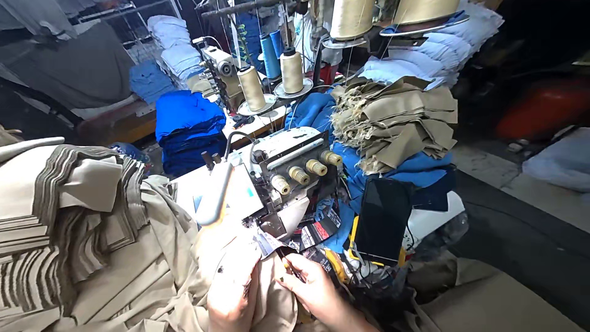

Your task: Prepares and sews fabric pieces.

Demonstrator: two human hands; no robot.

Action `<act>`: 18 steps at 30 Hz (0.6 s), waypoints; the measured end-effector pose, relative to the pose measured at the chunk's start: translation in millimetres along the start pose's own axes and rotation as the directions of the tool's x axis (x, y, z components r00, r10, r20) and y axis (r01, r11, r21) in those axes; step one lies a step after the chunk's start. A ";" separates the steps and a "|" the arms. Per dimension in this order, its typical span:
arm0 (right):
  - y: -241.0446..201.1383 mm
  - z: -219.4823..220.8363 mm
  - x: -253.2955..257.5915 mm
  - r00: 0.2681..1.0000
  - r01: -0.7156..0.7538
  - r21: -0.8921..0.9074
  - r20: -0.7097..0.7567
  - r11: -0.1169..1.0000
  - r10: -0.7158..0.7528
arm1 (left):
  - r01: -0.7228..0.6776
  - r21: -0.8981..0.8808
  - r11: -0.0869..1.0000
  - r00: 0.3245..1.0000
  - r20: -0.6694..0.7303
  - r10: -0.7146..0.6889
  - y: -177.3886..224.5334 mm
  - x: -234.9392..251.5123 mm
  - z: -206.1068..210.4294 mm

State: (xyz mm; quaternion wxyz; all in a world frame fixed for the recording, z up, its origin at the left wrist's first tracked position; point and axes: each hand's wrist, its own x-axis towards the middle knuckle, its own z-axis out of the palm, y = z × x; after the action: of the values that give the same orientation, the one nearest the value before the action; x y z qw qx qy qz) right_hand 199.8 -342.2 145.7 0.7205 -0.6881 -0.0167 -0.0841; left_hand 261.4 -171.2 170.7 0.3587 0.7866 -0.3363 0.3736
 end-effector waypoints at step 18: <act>-18.0 9.3 -27.4 0.980 -0.194 0.100 -0.017 0.976 0.196 | -0.297 0.283 0.912 0.925 0.324 0.201 34.6 2.2 -22.3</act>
State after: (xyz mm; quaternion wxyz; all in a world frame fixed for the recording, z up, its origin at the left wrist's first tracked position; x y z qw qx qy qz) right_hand 171.1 -330.9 160.1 0.7584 -0.6490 0.0564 -0.0212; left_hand 227.2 -171.5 193.7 0.1196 0.8310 -0.4167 0.3486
